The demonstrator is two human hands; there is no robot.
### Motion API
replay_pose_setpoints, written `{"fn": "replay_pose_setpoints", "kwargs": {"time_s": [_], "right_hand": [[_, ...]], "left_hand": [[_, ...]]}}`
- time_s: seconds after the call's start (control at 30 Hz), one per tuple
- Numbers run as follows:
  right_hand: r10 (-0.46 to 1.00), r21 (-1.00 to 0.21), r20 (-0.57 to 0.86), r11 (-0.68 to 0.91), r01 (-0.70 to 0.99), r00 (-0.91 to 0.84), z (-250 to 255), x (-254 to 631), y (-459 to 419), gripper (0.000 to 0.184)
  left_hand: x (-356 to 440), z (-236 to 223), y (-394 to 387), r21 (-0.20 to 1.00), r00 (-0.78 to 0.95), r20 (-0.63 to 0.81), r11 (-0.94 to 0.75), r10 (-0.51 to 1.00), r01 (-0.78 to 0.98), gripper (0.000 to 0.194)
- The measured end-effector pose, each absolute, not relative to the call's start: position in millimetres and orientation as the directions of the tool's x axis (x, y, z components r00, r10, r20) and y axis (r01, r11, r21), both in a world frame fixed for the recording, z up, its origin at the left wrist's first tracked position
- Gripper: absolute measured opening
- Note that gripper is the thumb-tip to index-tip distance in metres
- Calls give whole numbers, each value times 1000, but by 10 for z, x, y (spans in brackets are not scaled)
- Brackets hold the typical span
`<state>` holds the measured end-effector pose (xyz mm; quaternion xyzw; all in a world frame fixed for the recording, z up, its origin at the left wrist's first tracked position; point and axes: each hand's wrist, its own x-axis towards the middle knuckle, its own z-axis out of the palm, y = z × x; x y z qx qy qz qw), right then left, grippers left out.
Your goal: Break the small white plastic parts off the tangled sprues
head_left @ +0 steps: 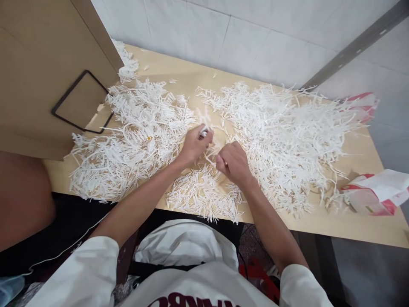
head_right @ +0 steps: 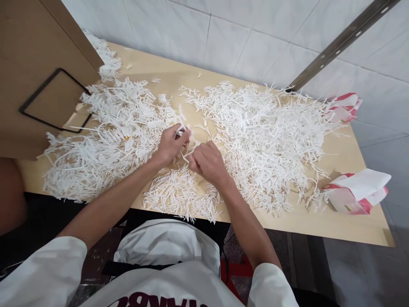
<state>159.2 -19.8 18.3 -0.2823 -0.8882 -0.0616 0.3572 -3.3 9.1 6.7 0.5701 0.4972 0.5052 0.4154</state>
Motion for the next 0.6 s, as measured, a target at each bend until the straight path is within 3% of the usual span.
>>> {"fn": "replay_pose_setpoints", "kwargs": {"time_s": [0.07, 0.17, 0.23, 0.3, 0.37, 0.5, 0.6], "right_hand": [[368, -74, 699, 890, 450, -613, 221, 1521, -298, 35], [432, -168, 650, 884, 436, -625, 217, 1491, -315, 19], [588, -284, 628, 783, 553, -510, 171, 1539, -225, 10], [770, -443, 541, 603, 664, -339, 108, 1621, -105, 19], [857, -536, 478, 460, 708, -196, 60, 1700, -9, 28], [816, -549, 575, 434, 714, -53, 82, 1747, 17, 27], [741, -502, 654, 574, 647, -151, 130, 1706, -45, 17]], "left_hand": [[-98, 49, 145, 982, -45, 170, -166, 984, 87, 28], [-140, 48, 176, 988, 12, 156, -156, 988, -19, 29], [-111, 65, 158, 992, 28, 114, -112, 993, -60, 30], [-57, 85, 125, 993, 50, 100, -96, 994, -72, 34], [-8, 91, 93, 992, 91, 103, -97, 991, -75, 37], [41, 63, 61, 988, 149, 92, -71, 985, -139, 38], [60, 64, 39, 988, 148, 95, -75, 984, -136, 23]]}}
